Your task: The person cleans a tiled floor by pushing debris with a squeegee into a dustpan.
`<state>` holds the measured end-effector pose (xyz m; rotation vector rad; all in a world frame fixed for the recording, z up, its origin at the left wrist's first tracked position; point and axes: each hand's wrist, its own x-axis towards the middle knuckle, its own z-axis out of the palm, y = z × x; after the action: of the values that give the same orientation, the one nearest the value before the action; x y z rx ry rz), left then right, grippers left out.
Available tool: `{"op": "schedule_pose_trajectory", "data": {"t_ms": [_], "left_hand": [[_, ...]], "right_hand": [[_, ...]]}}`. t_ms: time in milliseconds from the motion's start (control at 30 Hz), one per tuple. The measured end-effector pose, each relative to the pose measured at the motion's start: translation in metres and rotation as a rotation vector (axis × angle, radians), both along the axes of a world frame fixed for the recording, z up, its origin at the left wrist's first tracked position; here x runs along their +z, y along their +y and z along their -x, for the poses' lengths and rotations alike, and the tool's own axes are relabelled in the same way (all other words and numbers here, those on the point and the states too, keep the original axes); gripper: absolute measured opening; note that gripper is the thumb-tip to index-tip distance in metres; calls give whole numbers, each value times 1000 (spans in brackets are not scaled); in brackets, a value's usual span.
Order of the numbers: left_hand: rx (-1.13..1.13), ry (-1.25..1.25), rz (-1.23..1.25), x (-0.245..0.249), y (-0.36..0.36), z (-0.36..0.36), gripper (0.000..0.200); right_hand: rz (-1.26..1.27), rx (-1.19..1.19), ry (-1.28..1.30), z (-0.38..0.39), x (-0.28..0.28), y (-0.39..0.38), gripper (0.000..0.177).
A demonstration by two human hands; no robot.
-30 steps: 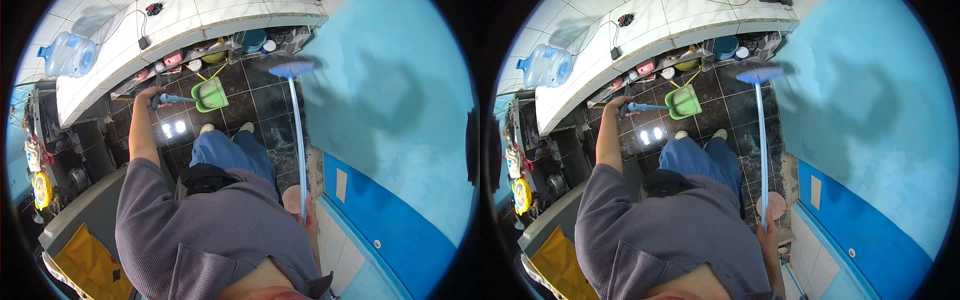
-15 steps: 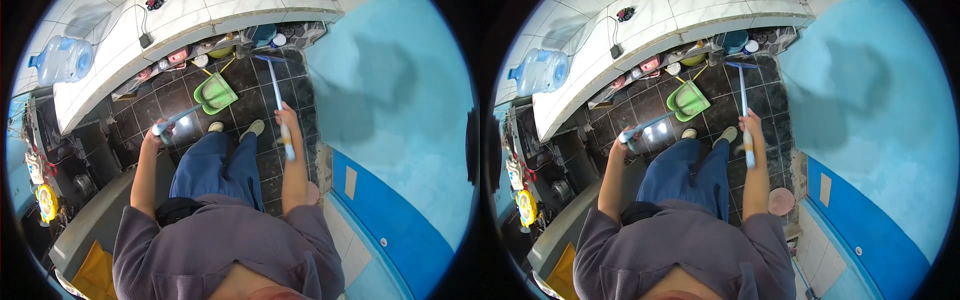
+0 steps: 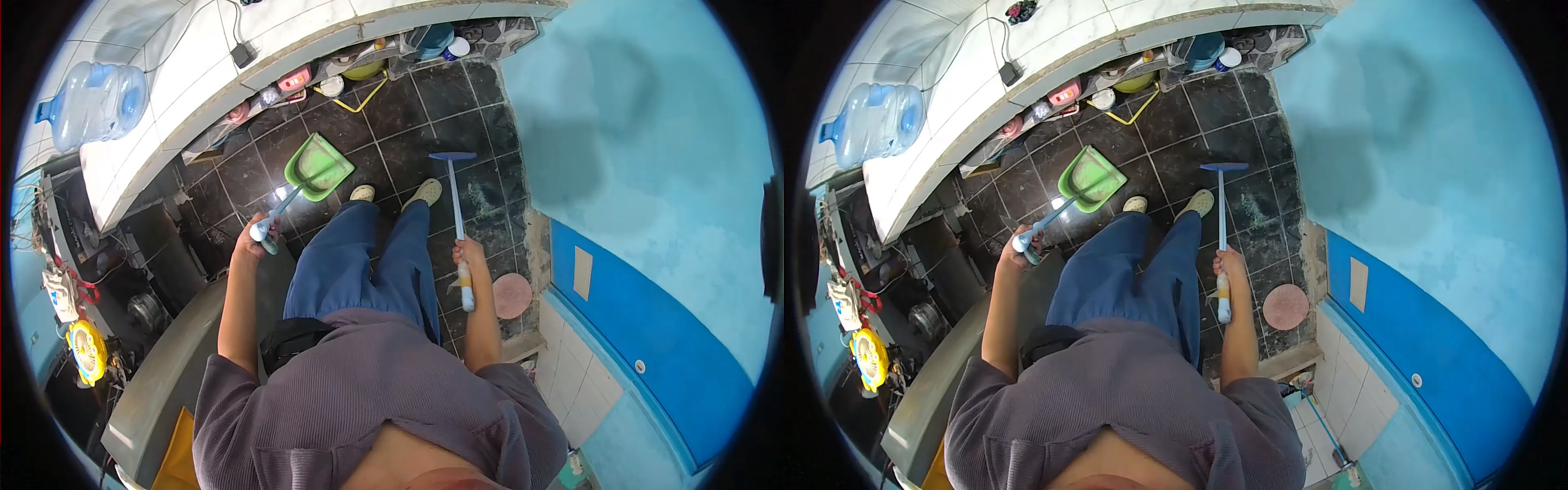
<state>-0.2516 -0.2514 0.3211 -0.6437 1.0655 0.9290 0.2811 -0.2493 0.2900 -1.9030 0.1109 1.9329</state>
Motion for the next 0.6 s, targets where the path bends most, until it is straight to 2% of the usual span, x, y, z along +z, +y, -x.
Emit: {"op": "schedule_pose_trajectory", "data": {"t_ms": [100, 167, 233, 300, 367, 433, 533, 600], "left_hand": [[-77, 76, 8, 10, 11, 0, 26], [-134, 125, -43, 6, 9, 3, 24], [-99, 144, 23, 9, 14, 5, 24], [-152, 168, -4, 18, 15, 6, 26], [-56, 24, -66, 27, 12, 5, 28], [-20, -1, 6, 34, 6, 8, 29], [-15, 60, -7, 50, 2, 1, 33], [-36, 54, -3, 44, -3, 7, 34]], "right_hand": [[-10, 73, -108, 4, 38, 10, 8], [-256, 163, -107, 15, 54, 28, 2], [-470, 48, 117, 24, 42, 59, 7], [-502, -3, 80, 54, 52, 110, 11], [-350, -94, 369, 46, -5, 149, 13], [-339, -356, 479, 61, -36, 168, 16], [-288, -348, 429, 62, -76, 140, 18], [-400, -362, 448, 54, -53, 83, 19]]}}
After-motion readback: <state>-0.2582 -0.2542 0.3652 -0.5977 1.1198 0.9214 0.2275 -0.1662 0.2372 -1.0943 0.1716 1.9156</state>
